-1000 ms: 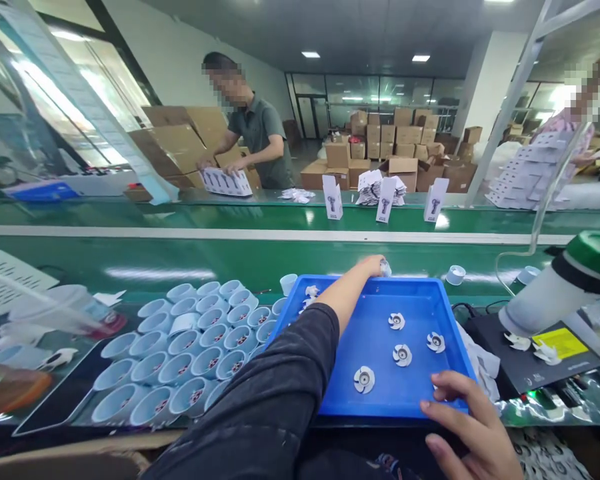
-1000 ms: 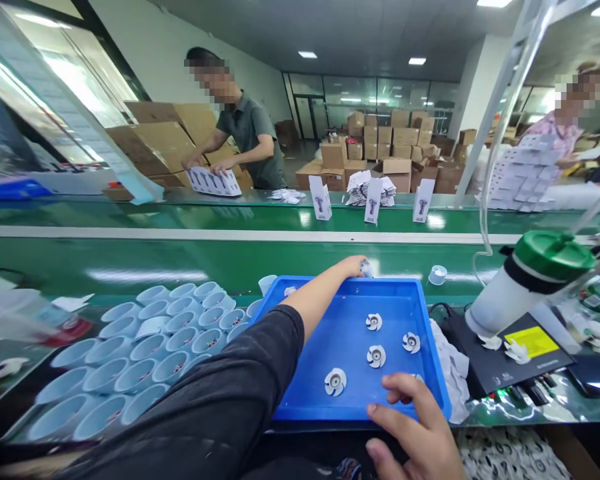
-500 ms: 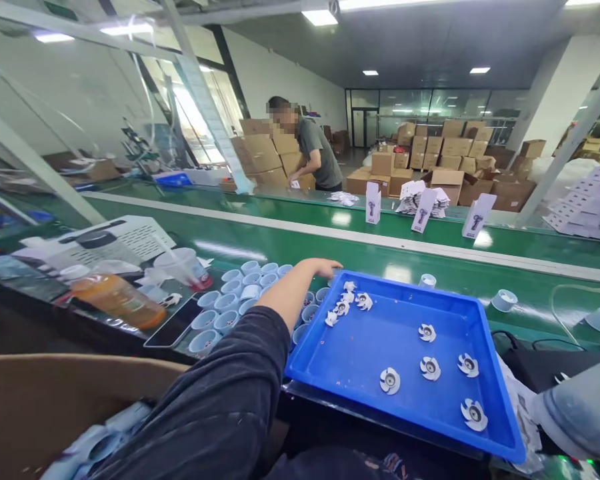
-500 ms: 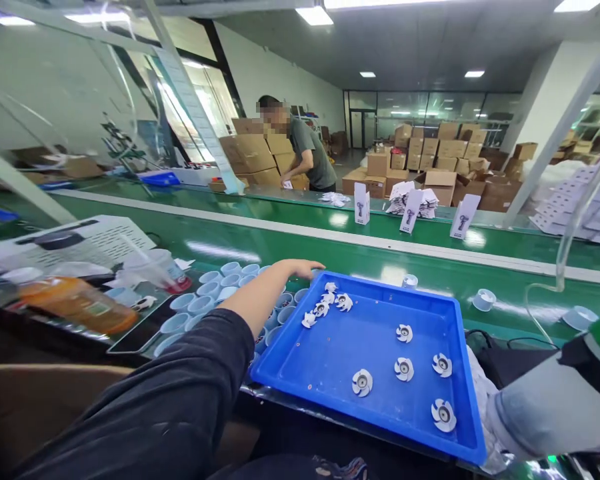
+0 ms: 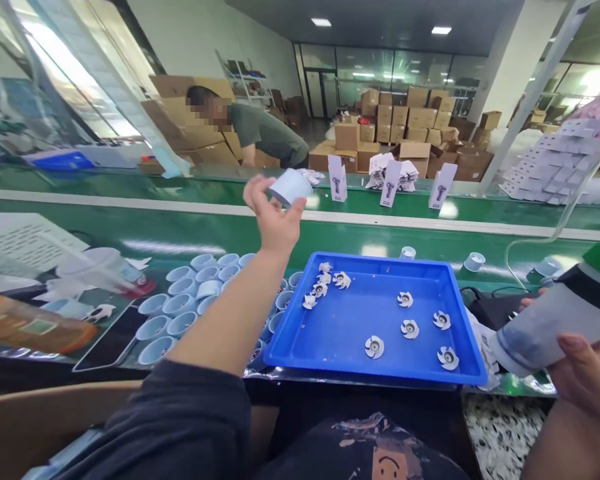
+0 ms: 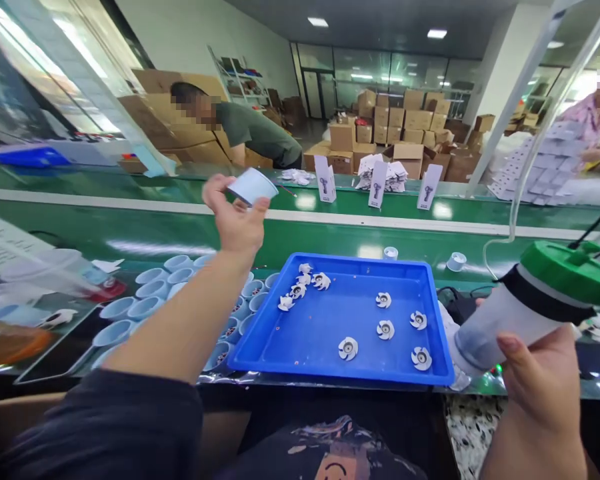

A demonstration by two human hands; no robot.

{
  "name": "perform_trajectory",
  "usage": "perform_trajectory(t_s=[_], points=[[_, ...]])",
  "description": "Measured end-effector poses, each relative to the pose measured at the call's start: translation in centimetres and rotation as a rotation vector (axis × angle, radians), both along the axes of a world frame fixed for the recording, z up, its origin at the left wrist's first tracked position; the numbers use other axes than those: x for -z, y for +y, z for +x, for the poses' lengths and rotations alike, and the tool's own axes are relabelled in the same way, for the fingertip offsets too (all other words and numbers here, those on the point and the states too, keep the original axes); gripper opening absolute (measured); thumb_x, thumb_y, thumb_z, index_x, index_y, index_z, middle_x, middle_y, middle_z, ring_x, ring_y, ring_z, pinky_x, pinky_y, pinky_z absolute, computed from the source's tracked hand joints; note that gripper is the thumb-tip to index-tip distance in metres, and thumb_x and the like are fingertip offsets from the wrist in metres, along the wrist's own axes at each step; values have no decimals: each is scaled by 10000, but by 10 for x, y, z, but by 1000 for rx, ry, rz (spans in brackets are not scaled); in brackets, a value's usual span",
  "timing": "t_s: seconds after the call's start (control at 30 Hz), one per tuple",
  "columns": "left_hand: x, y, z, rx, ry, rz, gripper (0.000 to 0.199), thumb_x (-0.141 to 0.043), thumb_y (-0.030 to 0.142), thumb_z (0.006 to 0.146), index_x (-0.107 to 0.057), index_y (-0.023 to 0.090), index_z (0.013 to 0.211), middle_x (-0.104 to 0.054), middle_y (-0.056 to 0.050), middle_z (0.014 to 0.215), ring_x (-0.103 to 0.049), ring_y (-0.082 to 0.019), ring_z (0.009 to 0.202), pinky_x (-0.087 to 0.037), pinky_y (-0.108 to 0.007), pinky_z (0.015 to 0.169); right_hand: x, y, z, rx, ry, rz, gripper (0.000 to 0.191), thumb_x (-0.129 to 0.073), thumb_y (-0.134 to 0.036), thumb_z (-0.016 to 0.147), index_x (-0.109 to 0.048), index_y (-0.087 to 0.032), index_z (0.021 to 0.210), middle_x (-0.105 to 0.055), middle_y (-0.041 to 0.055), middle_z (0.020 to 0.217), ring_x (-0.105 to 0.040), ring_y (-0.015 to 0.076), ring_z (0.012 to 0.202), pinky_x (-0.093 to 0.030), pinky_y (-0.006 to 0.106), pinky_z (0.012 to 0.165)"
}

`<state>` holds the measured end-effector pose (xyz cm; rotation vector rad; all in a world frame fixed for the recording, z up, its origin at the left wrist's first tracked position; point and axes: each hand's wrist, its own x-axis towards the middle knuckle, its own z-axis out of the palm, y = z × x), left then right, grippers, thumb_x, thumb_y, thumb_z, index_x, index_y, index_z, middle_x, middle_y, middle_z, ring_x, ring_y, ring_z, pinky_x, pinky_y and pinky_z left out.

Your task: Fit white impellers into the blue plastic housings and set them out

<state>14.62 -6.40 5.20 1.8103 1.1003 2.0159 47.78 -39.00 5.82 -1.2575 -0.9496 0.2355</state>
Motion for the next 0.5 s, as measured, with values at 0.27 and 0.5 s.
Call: perform_trajectory(t_s=[0.27, 0.5], points=[[13, -183, 48, 793, 0, -179, 536, -722, 566, 714, -441, 311, 1092, -603, -30, 1121, -643, -220, 960, -572, -364, 767, -15, 15, -37, -357, 186, -8, 554, -834, -611, 633, -665, -243, 1012, -618, 119, 988, -652, 307, 805, -598, 417, 654], [52, -228, 81, 986, 521, -327, 459, -664, 246, 638, -515, 196, 1070, -654, -79, 1052, -642, -233, 946, -524, -374, 852, -54, 37, -90, -382, 221, 47, 695, -775, -674, 633, -510, -256, 1120, -515, 19, 847, -568, 180, 651, -547, 314, 593]])
